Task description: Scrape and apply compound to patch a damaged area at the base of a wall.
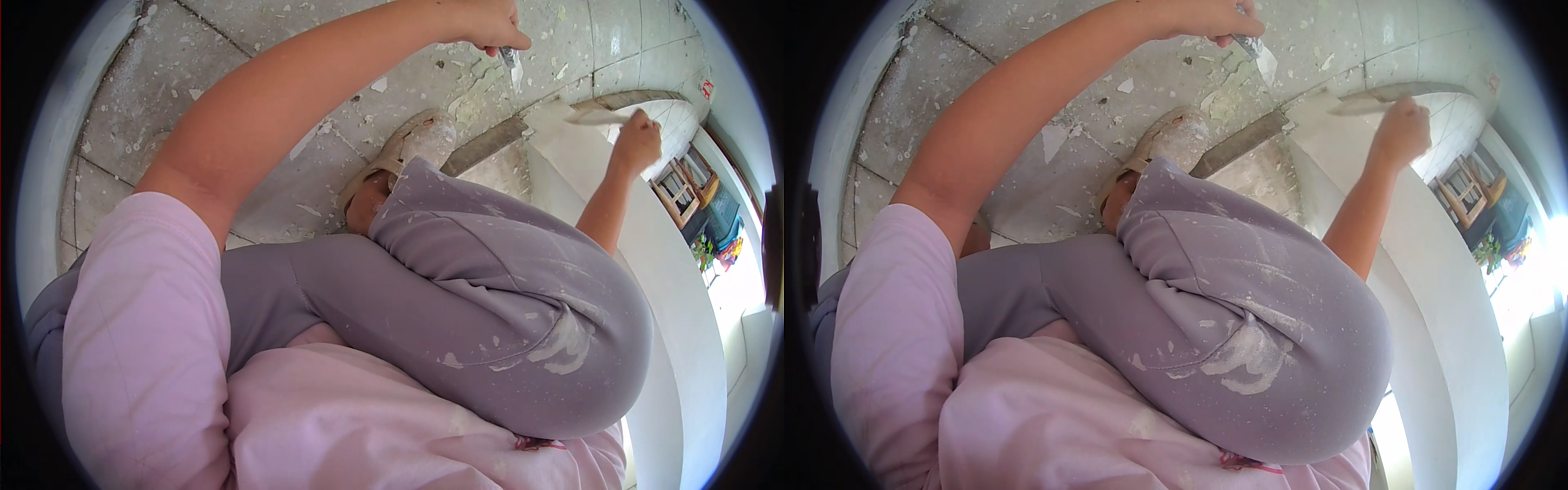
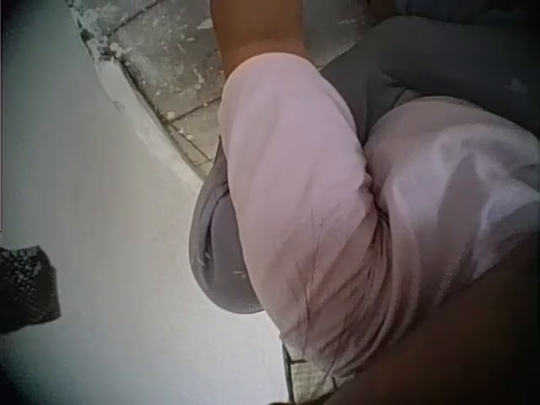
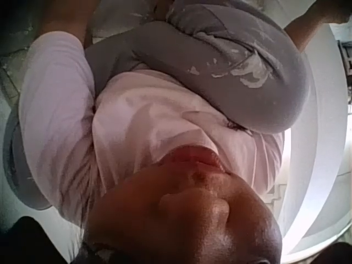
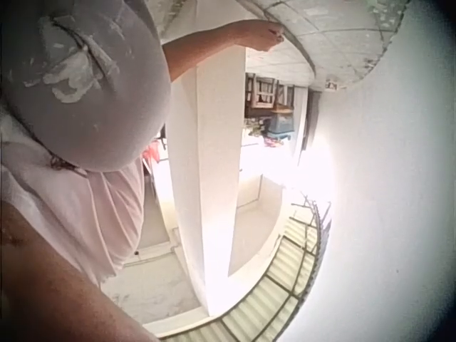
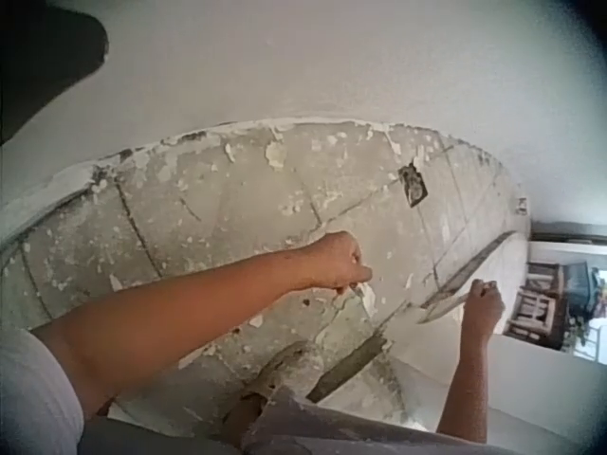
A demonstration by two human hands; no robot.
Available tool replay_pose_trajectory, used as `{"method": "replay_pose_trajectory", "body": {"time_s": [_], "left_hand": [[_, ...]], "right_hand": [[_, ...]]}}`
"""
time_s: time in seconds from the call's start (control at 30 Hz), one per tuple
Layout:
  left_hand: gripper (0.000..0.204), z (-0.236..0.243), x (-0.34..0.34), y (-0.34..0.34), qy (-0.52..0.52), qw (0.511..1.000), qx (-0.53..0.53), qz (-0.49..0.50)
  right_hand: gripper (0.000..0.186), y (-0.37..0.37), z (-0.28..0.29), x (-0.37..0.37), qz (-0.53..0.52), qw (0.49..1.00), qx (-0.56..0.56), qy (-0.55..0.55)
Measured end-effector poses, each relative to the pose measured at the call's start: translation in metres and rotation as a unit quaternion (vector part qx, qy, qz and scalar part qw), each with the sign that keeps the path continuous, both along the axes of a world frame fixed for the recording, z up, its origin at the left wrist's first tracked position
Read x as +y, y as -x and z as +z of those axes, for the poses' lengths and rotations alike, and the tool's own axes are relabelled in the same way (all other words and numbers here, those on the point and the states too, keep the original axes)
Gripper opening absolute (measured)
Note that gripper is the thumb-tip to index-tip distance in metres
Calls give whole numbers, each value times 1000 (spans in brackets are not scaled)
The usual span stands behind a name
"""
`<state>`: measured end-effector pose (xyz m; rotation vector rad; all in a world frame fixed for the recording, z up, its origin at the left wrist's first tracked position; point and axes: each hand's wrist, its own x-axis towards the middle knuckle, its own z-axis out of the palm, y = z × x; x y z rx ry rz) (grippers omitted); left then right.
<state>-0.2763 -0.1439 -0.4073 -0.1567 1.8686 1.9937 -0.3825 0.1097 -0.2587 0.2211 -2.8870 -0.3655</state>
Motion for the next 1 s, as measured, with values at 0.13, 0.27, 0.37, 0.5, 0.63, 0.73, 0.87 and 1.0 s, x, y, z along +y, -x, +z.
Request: {"method": "replay_pose_trajectory", "body": {"time_s": [0.13,0.27,0.37,0.5,0.63,0.73,0.87,1.0], "left_hand": [[31,7,5,-2,-23,1000,2,-2],[32,25,18,-4,112,993,25,12],[33,16,-5,-7,139,990,15,22],[32,-1,-11,-2,39,999,29,5],[32,36,-1,-7,215,976,-9,44],[31,6,-3,3,16,999,35,-2],[32,11,-8,1,14,1000,24,-2],[32,9,-14,-1,16,1000,10,5]], "right_hand": [[39,-1,-47,4,7,998,-59,2],[40,-8,-64,27,-1,999,-41,1],[39,-13,-41,19,-35,998,-47,29],[38,-8,-25,0,-46,998,-31,14],[37,1,-22,-2,-35,998,-44,17],[38,20,-40,20,-21,999,-44,20],[39,22,-58,34,-39,997,-62,31],[39,25,-68,34,-45,996,-61,44]]}}
